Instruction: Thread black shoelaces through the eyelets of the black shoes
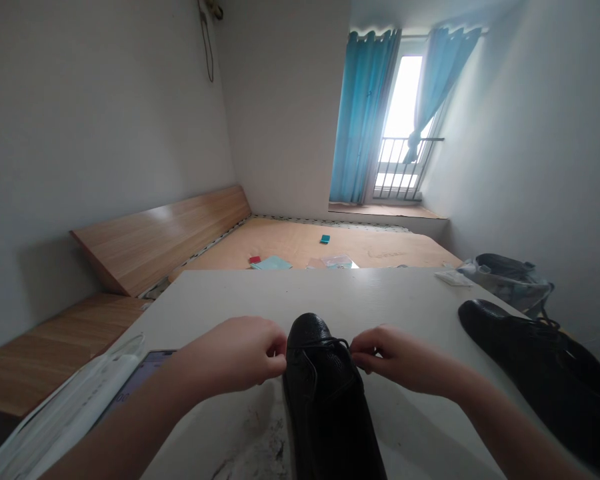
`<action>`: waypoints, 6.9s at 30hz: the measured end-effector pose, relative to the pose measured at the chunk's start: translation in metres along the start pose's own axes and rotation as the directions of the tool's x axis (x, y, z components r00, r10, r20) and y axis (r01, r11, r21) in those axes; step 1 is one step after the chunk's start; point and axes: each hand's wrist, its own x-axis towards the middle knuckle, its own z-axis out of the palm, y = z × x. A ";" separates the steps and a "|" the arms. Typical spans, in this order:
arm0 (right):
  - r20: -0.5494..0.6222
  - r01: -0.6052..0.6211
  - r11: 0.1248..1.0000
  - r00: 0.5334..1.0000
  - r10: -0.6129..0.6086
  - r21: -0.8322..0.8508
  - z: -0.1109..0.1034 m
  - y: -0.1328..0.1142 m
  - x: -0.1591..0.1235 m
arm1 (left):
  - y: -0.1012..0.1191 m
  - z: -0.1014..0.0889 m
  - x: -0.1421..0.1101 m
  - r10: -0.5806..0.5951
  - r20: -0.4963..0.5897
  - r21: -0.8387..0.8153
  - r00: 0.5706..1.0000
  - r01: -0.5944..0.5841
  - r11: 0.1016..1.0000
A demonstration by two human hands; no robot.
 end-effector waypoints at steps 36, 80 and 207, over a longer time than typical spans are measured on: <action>-0.212 -0.153 0.932 0.974 0.085 -0.328 0.004 -0.056 -0.003 | 0.038 0.034 0.005 -0.009 -0.237 0.168 0.971 0.051 0.984; -0.409 0.367 0.750 0.902 -0.141 0.551 -0.044 -0.079 0.017 | 0.021 -0.013 -0.013 -0.104 -0.773 -0.333 0.625 -0.261 0.906; 0.078 0.166 0.749 0.957 -0.279 0.641 -0.046 -0.081 0.002 | 0.015 0.023 0.017 0.182 -0.230 -0.139 0.956 -0.217 0.966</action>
